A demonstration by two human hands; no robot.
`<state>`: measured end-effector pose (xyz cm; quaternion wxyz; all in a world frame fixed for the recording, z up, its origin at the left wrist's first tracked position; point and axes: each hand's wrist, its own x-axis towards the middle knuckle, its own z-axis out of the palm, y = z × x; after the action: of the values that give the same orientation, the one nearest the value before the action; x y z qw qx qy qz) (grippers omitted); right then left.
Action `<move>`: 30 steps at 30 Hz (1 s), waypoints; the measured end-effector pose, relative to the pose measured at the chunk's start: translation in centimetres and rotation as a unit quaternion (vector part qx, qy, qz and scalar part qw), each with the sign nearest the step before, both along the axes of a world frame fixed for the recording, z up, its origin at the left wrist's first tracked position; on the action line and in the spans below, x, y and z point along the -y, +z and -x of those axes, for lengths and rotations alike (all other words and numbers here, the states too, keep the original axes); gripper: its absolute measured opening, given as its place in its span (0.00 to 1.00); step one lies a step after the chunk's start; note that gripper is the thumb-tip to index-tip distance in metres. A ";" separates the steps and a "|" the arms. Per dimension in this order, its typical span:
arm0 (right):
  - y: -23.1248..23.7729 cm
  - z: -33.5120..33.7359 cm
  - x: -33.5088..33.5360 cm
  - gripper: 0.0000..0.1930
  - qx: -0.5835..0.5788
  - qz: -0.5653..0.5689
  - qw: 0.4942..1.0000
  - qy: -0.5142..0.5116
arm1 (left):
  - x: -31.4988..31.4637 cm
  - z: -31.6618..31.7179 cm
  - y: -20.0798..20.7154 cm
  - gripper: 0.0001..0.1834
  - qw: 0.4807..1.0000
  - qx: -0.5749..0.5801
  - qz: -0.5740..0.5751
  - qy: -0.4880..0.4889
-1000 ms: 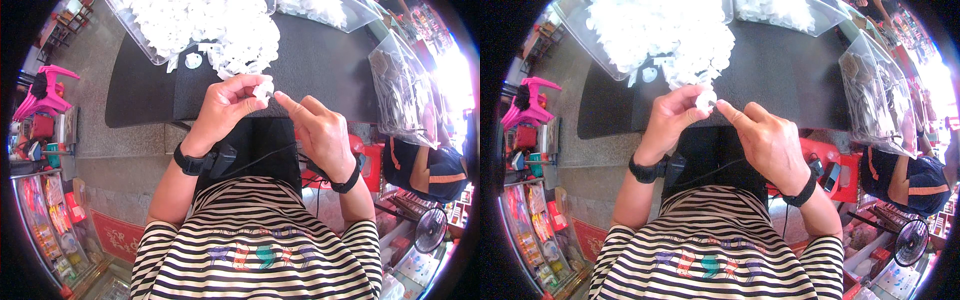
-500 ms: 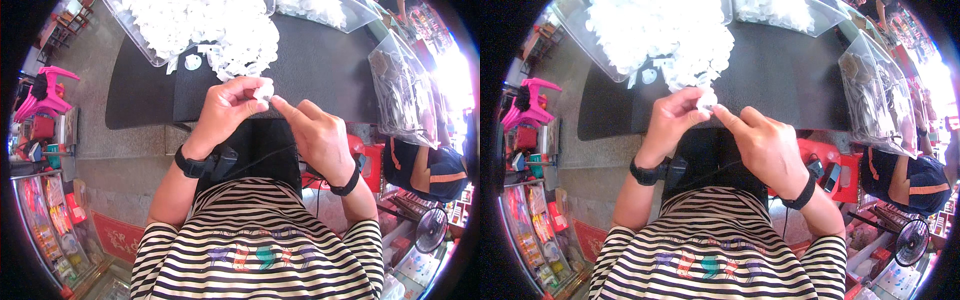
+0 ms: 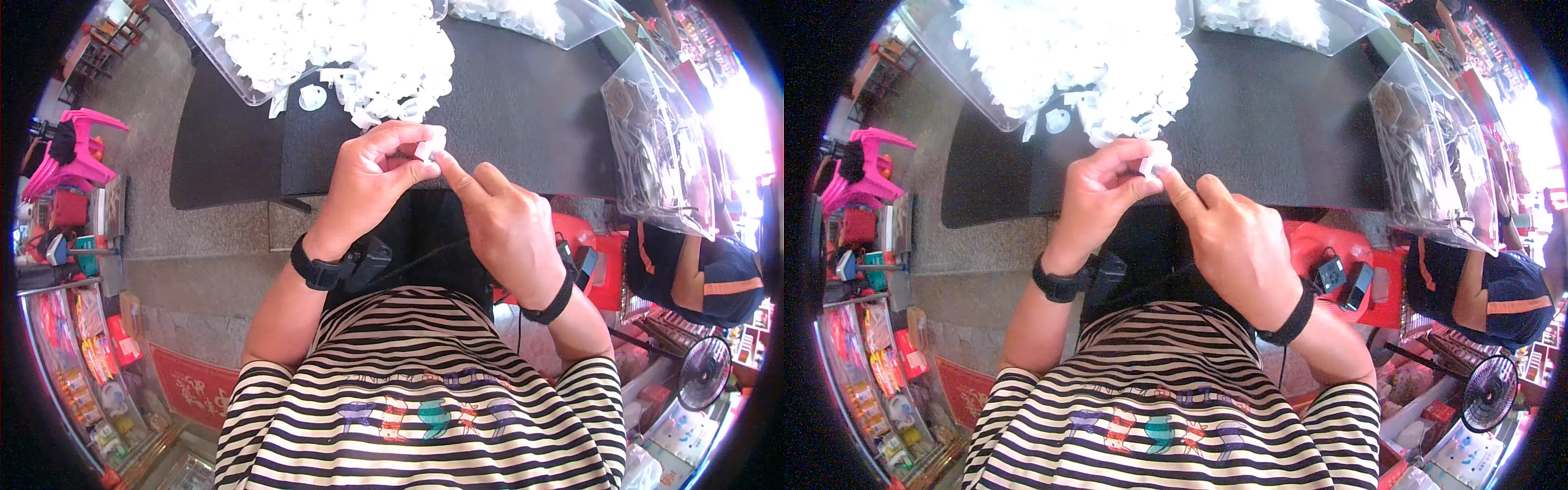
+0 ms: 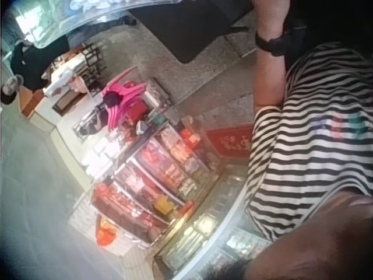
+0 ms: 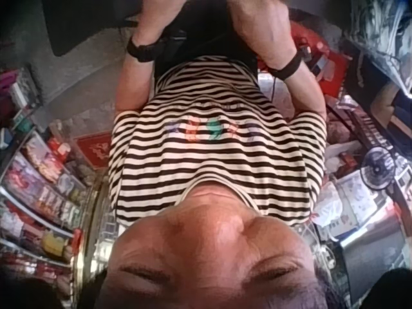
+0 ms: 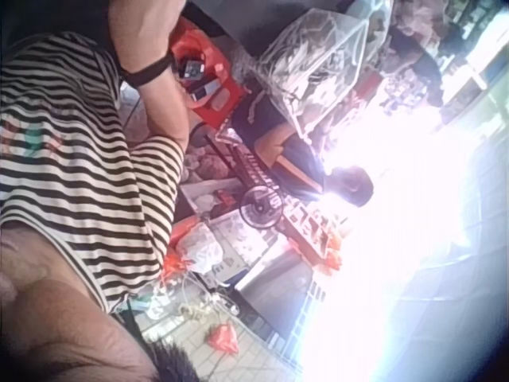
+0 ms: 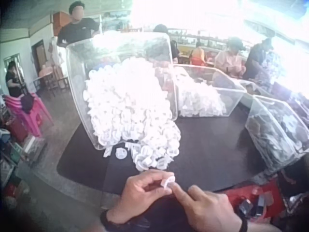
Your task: Manually assemble small white plastic components using a screwdriver-like tool.
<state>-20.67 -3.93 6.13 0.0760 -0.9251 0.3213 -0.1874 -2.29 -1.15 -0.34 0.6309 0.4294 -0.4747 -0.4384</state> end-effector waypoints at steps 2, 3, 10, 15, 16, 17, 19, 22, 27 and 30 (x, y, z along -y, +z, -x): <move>-0.3 -0.1 0.1 0.26 0.004 -0.007 1.000 0.004 | 0.0 0.0 0.1 0.17 1.000 0.007 0.002 0.010; -0.4 -0.2 0.2 0.26 0.008 -0.014 1.000 0.007 | 0.0 -0.1 0.0 0.17 1.000 0.005 -0.005 0.003; 1.5 2.1 2.1 0.27 0.114 -0.187 0.973 0.070 | 0.2 -1.1 0.1 0.18 0.999 -0.023 -0.008 -0.048; 2.5 2.6 2.2 0.24 0.158 -0.289 0.943 0.042 | 0.3 -1.1 0.1 0.17 0.998 -0.023 -0.011 -0.049; 2.3 2.6 2.4 0.24 0.158 -0.288 0.943 0.041 | 0.4 -1.1 0.0 0.17 0.999 -0.021 -0.011 -0.047; 1.8 2.5 2.7 0.24 0.141 -0.259 0.955 0.038 | 0.4 -1.0 0.1 0.17 0.999 -0.021 -0.010 -0.048; 1.7 2.4 2.7 0.23 0.124 -0.231 0.964 0.037 | 0.2 -0.9 0.3 0.17 0.999 -0.015 -0.010 -0.042; 2.0 2.2 2.2 0.22 0.101 -0.193 0.974 0.059 | 0.2 -1.0 0.1 0.17 0.999 0.002 0.001 -0.039; 1.8 2.0 2.1 0.20 0.082 -0.171 0.981 0.048 | 0.3 -0.9 0.0 0.17 0.999 0.015 0.010 -0.038; 2.0 1.8 2.0 0.20 0.071 -0.152 0.985 0.046 | 0.2 -0.9 0.0 0.17 0.999 0.023 0.012 -0.038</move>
<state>-22.52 -5.88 8.12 0.2471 -0.9011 0.2968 -0.1974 -1.42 -1.36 -0.35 0.6080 0.4135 -0.5106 -0.4457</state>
